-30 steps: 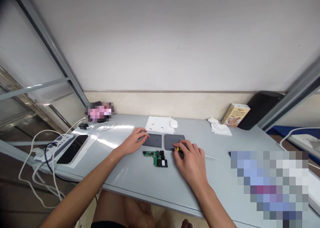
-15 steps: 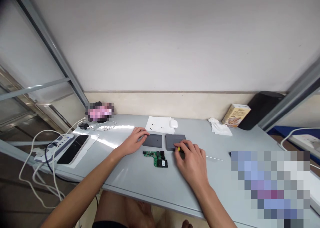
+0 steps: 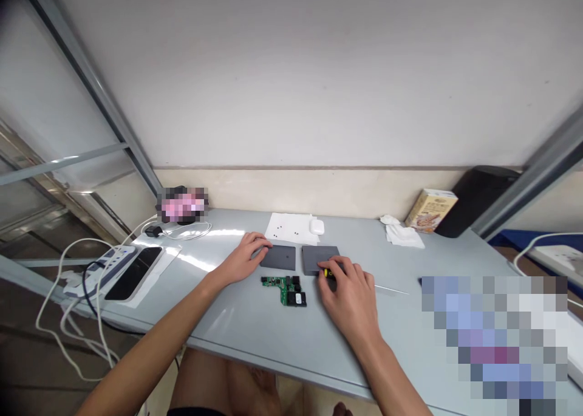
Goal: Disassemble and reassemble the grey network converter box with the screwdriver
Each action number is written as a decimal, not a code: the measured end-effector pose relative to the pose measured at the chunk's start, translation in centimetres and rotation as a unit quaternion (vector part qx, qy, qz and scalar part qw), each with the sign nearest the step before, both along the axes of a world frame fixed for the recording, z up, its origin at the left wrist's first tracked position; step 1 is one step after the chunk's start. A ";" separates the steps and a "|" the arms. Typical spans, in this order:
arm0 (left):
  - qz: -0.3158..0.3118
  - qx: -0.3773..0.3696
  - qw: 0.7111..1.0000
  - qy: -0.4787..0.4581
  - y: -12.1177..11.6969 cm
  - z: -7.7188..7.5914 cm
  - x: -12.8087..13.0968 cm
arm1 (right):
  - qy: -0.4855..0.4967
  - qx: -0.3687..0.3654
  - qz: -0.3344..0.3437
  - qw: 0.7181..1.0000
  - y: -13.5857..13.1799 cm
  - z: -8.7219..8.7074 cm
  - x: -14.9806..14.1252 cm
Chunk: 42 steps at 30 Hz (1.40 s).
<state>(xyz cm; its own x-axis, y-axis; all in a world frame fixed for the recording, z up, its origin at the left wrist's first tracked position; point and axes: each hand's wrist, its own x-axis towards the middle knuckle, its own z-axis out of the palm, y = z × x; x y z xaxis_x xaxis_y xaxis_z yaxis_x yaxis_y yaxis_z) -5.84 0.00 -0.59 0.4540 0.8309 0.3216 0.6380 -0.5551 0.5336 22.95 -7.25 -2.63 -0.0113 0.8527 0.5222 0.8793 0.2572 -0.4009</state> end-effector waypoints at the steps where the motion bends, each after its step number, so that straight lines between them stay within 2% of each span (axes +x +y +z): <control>1: 0.000 -0.002 1.000 0.000 0.0 0.0 0.0 | 0.001 -0.001 0.000 1.000 0.0 0.0 0.0; 42: -0.013 -0.022 1.000 -0.005 0.2 0.0 0.0 | -0.013 0.010 -0.004 1.000 0.0 -0.2 -0.1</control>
<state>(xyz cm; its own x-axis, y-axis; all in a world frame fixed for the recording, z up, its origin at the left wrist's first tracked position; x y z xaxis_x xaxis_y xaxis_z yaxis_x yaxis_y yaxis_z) -5.80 0.22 -0.64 0.4728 0.8322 0.2896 0.6173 -0.5474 0.5651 22.87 -7.23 -2.85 -0.0183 0.8421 0.5390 0.8909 0.2585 -0.3735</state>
